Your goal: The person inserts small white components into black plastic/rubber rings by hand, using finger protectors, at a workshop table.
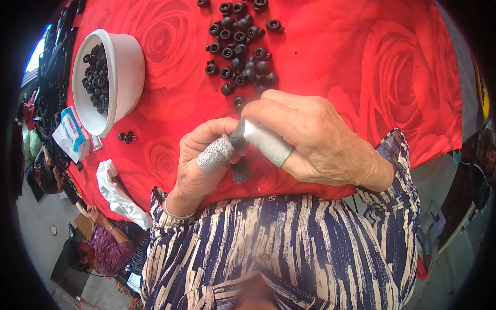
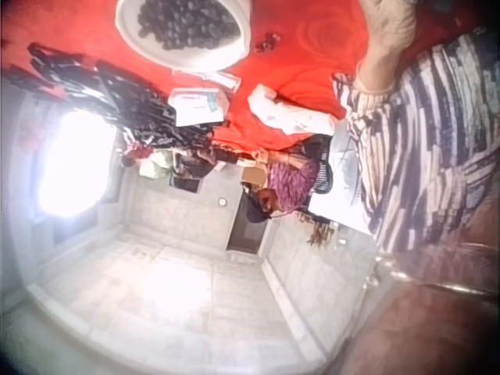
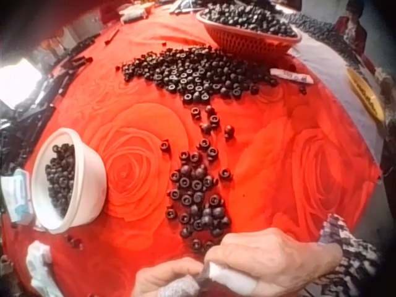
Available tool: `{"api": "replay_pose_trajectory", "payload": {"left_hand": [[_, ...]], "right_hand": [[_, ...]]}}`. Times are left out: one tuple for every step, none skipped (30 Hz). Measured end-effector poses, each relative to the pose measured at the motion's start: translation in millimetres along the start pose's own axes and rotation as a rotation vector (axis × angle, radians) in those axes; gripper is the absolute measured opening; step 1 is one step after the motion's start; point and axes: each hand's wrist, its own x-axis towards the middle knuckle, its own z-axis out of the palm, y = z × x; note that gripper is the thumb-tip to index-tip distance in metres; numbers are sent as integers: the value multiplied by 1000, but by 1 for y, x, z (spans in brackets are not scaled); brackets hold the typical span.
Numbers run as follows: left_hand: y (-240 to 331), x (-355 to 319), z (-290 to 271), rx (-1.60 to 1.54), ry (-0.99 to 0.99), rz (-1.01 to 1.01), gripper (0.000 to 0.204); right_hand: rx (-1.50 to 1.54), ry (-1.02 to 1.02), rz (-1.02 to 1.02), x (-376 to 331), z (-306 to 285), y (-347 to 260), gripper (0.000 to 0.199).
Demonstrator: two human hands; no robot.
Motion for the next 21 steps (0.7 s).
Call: {"api": "replay_pose_trajectory", "payload": {"left_hand": [[1,0,1,-1,8,5,28],[2,-1,1,1,11,5,28],[3,-1,1,-30,-1,-18,28],[4,-1,0,-66,-18,-44,28],[3,0,0,-68,-19,-46,28],[2,0,-1,-46,-9,-31,27],[1,0,-1,-23,3,-15,27],[0,0,-1,-23,4,-16,27],[-2,-1,-2,-61,16,-26,27],[-4,-2,-1,-99,27,-37,27],[-4,-3,2,-98,29,-36,27],[-4,-4,7,-139,57,-29,27],[-3,-4,10,-181,80,-21,27],[-3,-2,6,-181,76,-18,27],[-3,2,-2,-217,73,-6,26],[-1,5,-7,-245,77,15,26],[4,6,-3,-244,125,34,25],[4,7,-2,-236,124,46,25],[1,6,-2,-245,104,39,25],[-1,5,-1,-255,83,30,25],[0,3,2,-236,129,-7,25]], "right_hand": [[2,-4,-3,0,0,0,19],[3,-7,-5,0,0,0,20],[7,-8,-8,0,0,0,20],[11,-6,-8,1,0,0,19],[16,-4,-8,1,0,0,19],[16,-4,-6,1,0,1,19],[3,-6,-17,1,0,2,19],[-9,-9,-28,1,1,3,19],[-8,-9,-28,2,1,4,19],[-5,-4,-39,2,1,4,19],[-2,2,-51,3,2,4,19],[-1,1,-53,3,1,3,19],[-24,-43,-82,3,-1,2,18],[-48,-87,-111,4,-2,1,18],[-21,-122,-129,1,1,-2,18],[11,-161,-160,0,7,-3,18],[30,-155,-186,-2,10,0,22],[26,-156,-201,0,5,1,22],[34,-73,-165,0,-1,2,25],[43,10,-129,1,-4,3,27],[39,40,-82,1,-4,5,32]]}}
